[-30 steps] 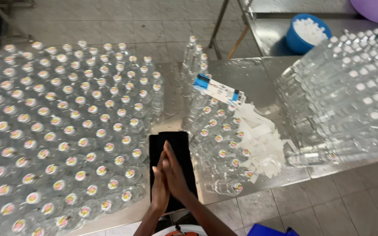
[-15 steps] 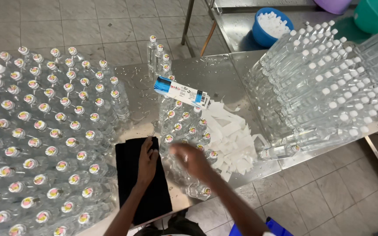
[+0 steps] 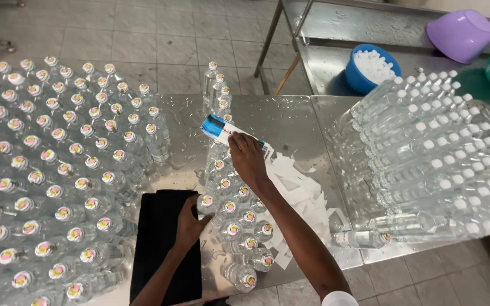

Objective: The person repeatedly picks up clear plastic bottles from a table, places them on a black mat, and applies a rectangular label to each bottle by hand. After labeling, the person moves the bottle aside and repeats the process with the next bottle.

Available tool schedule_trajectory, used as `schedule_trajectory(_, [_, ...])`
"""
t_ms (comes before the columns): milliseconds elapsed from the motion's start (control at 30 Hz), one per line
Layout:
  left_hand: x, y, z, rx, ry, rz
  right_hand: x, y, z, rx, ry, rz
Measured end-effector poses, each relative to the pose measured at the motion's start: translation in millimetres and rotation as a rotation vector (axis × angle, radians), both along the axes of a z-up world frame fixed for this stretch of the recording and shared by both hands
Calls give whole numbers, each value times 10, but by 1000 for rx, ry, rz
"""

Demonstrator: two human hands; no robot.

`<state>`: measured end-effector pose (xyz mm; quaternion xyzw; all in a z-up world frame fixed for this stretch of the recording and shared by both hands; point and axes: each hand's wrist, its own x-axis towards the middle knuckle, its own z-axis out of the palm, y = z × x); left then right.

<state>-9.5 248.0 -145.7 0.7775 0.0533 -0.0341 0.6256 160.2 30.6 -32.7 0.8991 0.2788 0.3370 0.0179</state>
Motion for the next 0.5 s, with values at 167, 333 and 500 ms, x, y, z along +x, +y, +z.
schedule_trajectory(167, [-332,108,312,-12,11,245,-163,87,365,210,62,109])
schedule_trajectory(333, [-707,390,522,20,166,395,-168,76,463,309,-7,119])
schedule_trajectory(500, [-763,548,582,202,433,355,-481,75,968,467,7,164])
